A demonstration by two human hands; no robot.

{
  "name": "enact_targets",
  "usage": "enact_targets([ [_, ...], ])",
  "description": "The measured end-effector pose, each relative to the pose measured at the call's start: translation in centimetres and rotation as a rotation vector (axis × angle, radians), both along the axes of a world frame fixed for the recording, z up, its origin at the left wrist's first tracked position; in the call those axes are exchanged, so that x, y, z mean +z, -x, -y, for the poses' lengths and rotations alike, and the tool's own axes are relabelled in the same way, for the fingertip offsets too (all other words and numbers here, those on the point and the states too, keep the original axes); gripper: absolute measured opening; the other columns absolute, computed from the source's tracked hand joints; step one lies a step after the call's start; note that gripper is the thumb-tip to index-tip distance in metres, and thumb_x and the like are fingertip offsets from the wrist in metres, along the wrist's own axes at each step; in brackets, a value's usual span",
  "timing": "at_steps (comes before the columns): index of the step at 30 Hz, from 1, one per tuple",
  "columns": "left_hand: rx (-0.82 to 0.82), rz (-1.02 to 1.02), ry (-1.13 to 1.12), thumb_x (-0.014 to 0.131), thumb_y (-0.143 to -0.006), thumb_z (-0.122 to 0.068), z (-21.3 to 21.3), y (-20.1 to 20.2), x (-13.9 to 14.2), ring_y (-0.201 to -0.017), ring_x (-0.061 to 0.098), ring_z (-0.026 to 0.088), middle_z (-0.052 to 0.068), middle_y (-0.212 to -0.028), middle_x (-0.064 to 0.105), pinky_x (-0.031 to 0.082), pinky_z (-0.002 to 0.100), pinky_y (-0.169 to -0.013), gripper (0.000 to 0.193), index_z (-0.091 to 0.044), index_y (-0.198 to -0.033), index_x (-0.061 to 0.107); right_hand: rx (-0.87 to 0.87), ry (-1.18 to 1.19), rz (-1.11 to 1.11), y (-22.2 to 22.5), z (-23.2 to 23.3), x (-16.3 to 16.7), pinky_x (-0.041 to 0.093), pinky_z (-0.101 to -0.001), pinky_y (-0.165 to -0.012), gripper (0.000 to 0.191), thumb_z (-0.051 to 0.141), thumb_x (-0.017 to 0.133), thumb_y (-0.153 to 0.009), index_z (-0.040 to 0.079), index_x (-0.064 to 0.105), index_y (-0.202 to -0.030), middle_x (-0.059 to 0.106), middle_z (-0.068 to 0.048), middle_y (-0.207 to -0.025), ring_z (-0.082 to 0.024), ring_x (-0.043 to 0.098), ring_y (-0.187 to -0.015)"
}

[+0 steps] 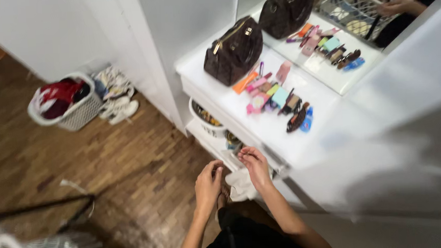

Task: The person takes cosmetics, bottles, and small toiletry items out of a handbag on a vanity table, then carries them to a plastic drawer unit and places the items one by one into an open drawer, arranging them inside.

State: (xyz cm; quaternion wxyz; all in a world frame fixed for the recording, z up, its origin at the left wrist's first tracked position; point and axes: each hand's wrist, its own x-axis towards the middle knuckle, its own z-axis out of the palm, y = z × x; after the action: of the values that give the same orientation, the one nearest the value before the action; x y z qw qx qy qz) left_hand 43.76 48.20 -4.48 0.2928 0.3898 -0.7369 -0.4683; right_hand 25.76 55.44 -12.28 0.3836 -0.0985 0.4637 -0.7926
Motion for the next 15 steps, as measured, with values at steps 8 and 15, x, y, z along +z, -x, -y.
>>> enact_targets([
  [8, -0.174, 0.048, -0.060, 0.062, -0.096, -0.019, 13.4, 10.9, 1.3, -0.085, 0.074, 0.025, 0.010, -0.100, 0.076, 0.056, 0.037, -0.075, 0.022, -0.011, -0.115, 0.072, -0.298, -0.355, -0.263, 10.0, 9.6, -0.3, 0.047, -0.0301, -0.093, 0.039, 0.000, 0.059, -0.089, -0.001, 0.064, -0.128, 0.063, -0.005, -0.118, -0.016, 0.056, -0.104],
  [15, -0.382, 0.100, -0.109, 0.061, -0.096, -0.019, 22.5, 18.8, 0.0, -0.084, 0.076, 0.023, 0.011, -0.097, 0.077, 0.055, 0.037, -0.075, 0.022, -0.012, -0.114, 0.072, -0.577, -0.462, -0.229, 15.4, 14.4, -3.0, 0.045, -0.0330, -0.098, 0.053, 0.005, 0.067, -0.087, 0.003, 0.048, -0.136, 0.048, -0.012, -0.132, -0.020, 0.052, -0.115],
])
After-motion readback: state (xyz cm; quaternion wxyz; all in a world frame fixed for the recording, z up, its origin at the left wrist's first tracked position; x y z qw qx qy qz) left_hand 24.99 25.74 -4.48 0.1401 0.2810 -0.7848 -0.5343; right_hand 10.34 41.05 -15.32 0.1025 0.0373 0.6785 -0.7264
